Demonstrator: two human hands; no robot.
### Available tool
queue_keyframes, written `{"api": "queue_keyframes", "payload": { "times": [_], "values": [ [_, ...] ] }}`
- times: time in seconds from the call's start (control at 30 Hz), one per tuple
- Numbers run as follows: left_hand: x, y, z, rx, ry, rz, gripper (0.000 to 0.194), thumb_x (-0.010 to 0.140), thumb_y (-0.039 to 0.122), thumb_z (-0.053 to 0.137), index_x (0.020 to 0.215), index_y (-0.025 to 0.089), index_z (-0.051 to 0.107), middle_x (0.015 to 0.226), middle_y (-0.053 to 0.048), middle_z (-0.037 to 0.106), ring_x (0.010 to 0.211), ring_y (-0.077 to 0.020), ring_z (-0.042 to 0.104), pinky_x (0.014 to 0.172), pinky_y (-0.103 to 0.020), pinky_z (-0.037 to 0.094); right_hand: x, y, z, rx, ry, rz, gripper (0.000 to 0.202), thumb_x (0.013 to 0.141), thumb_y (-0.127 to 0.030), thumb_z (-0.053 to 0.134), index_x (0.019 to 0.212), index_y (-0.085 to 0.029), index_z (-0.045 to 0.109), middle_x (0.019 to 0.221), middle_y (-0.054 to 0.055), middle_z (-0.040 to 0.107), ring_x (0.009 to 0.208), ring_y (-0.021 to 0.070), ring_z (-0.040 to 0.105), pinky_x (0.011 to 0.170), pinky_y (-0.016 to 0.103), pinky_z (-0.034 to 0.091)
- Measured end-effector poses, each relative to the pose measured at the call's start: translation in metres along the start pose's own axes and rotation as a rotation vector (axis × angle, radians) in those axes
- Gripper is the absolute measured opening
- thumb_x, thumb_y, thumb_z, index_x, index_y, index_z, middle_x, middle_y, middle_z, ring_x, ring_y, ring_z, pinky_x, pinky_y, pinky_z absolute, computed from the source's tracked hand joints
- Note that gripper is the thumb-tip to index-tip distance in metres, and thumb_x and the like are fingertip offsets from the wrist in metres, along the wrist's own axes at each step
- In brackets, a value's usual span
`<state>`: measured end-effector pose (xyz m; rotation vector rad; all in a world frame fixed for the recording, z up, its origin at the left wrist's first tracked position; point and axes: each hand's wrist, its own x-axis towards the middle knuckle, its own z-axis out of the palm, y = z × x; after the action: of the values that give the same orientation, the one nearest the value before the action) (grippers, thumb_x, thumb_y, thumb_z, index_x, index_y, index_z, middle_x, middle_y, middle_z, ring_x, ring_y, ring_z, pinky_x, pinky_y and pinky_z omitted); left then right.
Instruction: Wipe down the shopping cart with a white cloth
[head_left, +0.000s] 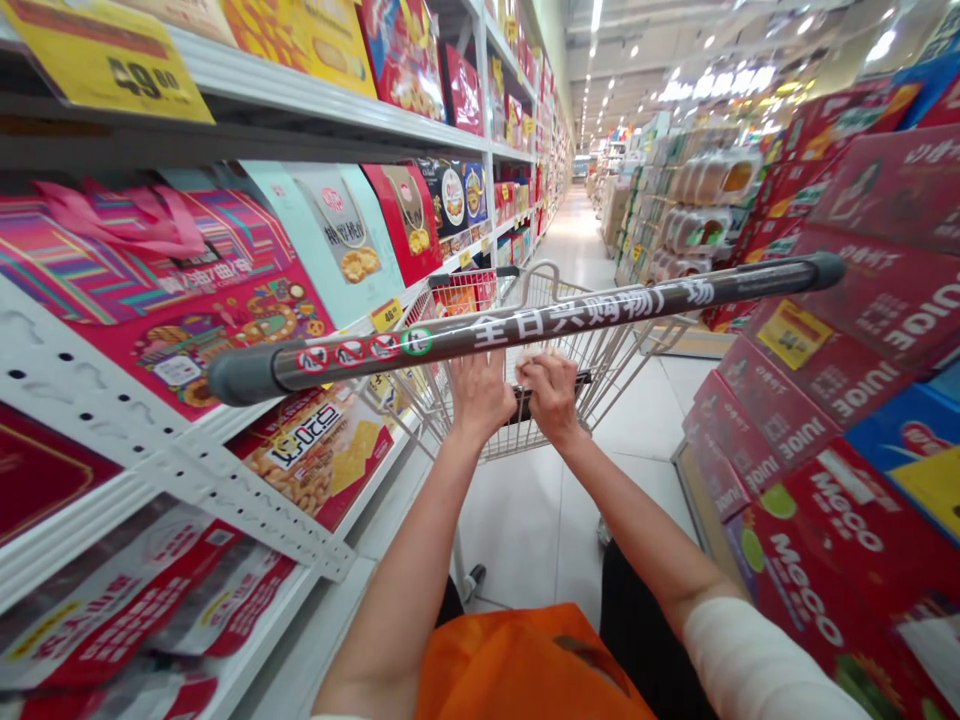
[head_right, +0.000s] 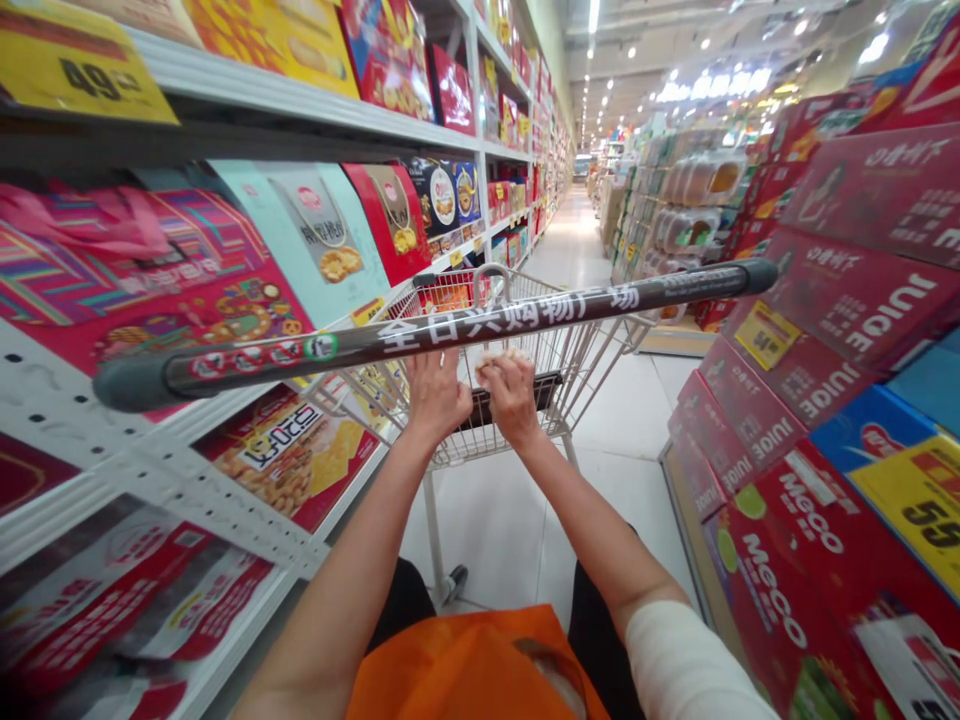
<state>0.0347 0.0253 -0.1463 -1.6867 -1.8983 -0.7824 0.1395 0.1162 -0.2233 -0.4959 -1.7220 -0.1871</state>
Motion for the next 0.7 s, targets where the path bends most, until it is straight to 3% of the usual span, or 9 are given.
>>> {"api": "queue_keyframes", "payload": {
  "times": [0.13, 0.3, 0.4, 0.5, 0.6, 0.7],
  "values": [
    [-0.022, -0.003, 0.002, -0.008, 0.186, -0.102, 0.063, 0.077, 0.017, 0.053, 0.139, 0.016, 0.050, 0.140, -0.018, 0.050, 0.141, -0.0361, 0.037, 0.120, -0.056, 0.025, 0.020, -0.007, 0.007, -0.028, 0.055, 0.004, 0.029, 0.097, -0.017, 0.045, 0.116, -0.025, 0.066, 0.118, 0.011, 0.065, 0.118, 0.0249, 0.054, 0.106, 0.046, 0.042],
    [-0.057, -0.024, 0.002, 0.000, 0.372, -0.218, 0.062, 0.080, 0.016, 0.053, 0.141, 0.019, 0.045, 0.144, -0.019, 0.042, 0.143, -0.0342, 0.034, 0.120, -0.055, 0.027, -0.031, -0.005, 0.021, 0.021, -0.129, -0.121, 0.037, 0.096, -0.015, 0.042, 0.125, -0.021, 0.063, 0.117, 0.013, 0.068, 0.115, 0.0254, 0.058, 0.104, 0.046, 0.044],
    [-0.065, -0.040, 0.004, -0.069, 0.347, -0.219, 0.065, 0.080, 0.015, 0.051, 0.144, 0.017, 0.038, 0.144, -0.020, 0.041, 0.141, -0.0313, 0.039, 0.118, -0.052, 0.033, -0.042, -0.005, 0.022, 0.039, -0.072, -0.112, 0.036, 0.096, -0.012, 0.043, 0.124, -0.021, 0.063, 0.114, 0.013, 0.068, 0.113, 0.0244, 0.059, 0.101, 0.045, 0.047],
    [-0.065, -0.048, 0.008, -0.106, 0.273, -0.233, 0.065, 0.081, 0.015, 0.050, 0.145, 0.018, 0.036, 0.146, -0.020, 0.043, 0.142, -0.0296, 0.041, 0.118, -0.052, 0.032, -0.016, -0.010, 0.022, 0.038, 0.017, -0.080, 0.031, 0.097, -0.017, 0.051, 0.124, -0.024, 0.064, 0.117, 0.012, 0.066, 0.116, 0.0246, 0.056, 0.104, 0.044, 0.047],
    [-0.062, -0.048, 0.011, -0.151, 0.236, -0.278, 0.067, 0.081, 0.016, 0.050, 0.146, 0.018, 0.036, 0.150, -0.020, 0.042, 0.145, -0.0288, 0.037, 0.119, -0.051, 0.031, 0.009, -0.014, 0.030, 0.031, -0.008, -0.042, 0.032, 0.097, -0.022, 0.055, 0.127, -0.028, 0.064, 0.122, 0.010, 0.067, 0.120, 0.0248, 0.054, 0.107, 0.044, 0.042],
    [-0.062, -0.049, 0.012, -0.206, 0.219, -0.279, 0.068, 0.080, 0.014, 0.050, 0.147, 0.017, 0.036, 0.149, -0.019, 0.044, 0.144, -0.0286, 0.038, 0.118, -0.050, 0.032, 0.000, -0.016, 0.041, -0.044, -0.052, 0.001, 0.029, 0.098, -0.025, 0.055, 0.125, -0.031, 0.066, 0.121, 0.008, 0.070, 0.117, 0.0253, 0.056, 0.110, 0.049, 0.034]
  ]
}}
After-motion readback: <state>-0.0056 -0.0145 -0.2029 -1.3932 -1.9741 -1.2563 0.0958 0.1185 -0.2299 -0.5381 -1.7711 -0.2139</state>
